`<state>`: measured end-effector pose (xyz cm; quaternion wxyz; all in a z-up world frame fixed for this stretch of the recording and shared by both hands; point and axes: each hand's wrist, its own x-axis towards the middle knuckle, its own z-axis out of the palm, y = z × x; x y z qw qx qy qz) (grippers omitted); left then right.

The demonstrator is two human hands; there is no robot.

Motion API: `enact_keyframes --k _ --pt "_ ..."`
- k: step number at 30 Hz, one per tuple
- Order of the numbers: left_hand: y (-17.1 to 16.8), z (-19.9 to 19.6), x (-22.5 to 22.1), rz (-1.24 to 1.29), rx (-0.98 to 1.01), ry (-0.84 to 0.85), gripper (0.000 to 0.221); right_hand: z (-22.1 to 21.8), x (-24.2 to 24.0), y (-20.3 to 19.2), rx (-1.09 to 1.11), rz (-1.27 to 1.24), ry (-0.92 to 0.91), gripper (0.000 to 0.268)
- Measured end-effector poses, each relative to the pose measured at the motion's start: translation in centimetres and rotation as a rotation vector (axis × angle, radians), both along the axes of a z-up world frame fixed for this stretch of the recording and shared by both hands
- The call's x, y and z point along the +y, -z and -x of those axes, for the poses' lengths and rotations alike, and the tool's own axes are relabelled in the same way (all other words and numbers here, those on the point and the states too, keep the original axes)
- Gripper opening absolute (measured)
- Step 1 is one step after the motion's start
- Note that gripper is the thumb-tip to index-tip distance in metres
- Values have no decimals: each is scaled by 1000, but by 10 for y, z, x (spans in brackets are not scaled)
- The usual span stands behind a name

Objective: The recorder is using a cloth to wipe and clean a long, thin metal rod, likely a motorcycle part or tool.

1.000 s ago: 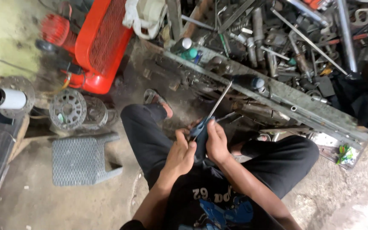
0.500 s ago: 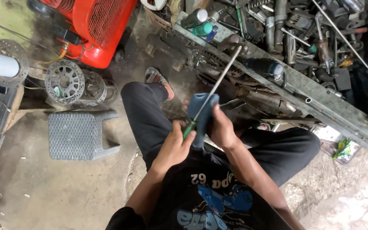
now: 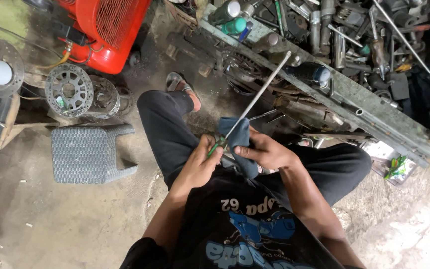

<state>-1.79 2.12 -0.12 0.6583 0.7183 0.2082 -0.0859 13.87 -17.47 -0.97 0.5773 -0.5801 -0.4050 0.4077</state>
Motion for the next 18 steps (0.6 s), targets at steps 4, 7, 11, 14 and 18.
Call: enact_keyframes --k 4,7,11,14,18 --pt "17 15 -2 94 -178 -38 25 13 4 -8 31 -38 81 49" --pt "14 17 -2 445 -327 -160 30 22 19 -9 551 43 325 56" --pt "20 22 1 362 -384 -166 30 20 31 -2 797 -15 469 48" --pt "32 26 3 212 -427 -109 28 13 36 -47 1011 -3 399 55" --pt "36 26 2 332 -295 -183 28 -8 -3 -11 1252 -396 -224 71"
